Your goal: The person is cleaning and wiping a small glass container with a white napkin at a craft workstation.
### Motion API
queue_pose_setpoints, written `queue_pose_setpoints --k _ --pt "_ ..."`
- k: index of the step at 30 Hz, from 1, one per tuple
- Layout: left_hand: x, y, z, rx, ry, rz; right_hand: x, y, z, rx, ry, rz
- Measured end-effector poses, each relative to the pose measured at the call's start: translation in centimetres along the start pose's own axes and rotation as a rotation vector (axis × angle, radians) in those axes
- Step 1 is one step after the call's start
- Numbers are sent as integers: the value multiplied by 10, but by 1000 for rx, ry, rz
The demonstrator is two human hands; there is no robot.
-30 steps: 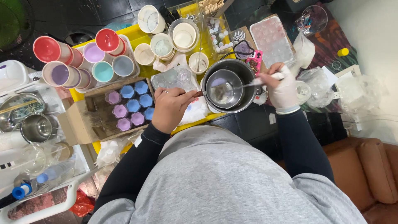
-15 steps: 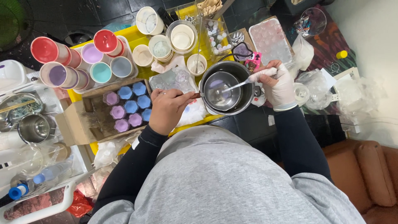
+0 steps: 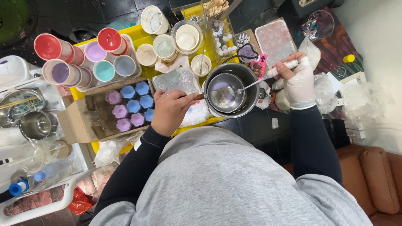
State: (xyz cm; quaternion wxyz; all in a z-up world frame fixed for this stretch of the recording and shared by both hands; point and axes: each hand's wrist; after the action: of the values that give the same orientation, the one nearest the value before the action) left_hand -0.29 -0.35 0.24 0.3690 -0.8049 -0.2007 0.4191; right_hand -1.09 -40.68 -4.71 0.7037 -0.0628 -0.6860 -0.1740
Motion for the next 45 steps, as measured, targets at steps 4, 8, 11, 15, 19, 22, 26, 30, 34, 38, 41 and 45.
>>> queue_pose_setpoints --k 4,8,11,15,19,22,26,30,34,38,41,45 --pt "2 2 0 8 -25 19 11 12 3 -10 26 -162" --pt "0 0 0 13 -19 1 14 28 5 -4 3 -191" --pt "2 1 0 2 0 5 20 46 2 26 37 -138" --pt "2 1 0 15 7 -4 18 57 -8 197 93 93" --pt "0 0 -1 9 8 -1 -5 53 -22 349 36 101" --pt "-2 -2 -1 10 13 -11 -12 55 -25 367 39 117" --pt "-2 -2 -2 3 17 -9 -2 66 -21 283 33 -25" --pt "-4 -4 -2 3 5 2 -1 68 -18 301 28 -105" --pt "-5 -5 -3 3 13 -9 -6 68 -20 275 31 75" --pt "-4 -6 -5 7 0 -2 -10 73 -20 278 62 34" --pt "-4 -6 -3 7 3 3 -7 77 -16 298 46 15" --pt "-3 -5 -3 5 6 -4 -3 80 -17 302 4 92"
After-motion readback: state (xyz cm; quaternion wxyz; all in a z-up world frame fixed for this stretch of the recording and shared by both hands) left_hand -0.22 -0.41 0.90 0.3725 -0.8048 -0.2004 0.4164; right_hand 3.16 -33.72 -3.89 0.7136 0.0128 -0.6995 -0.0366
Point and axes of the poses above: each hand's wrist, its own z-axis away from the middle knuckle, its own y-axis out of the palm, x = y × z, and after that the axes turned 6 degrees about -x, right-handed
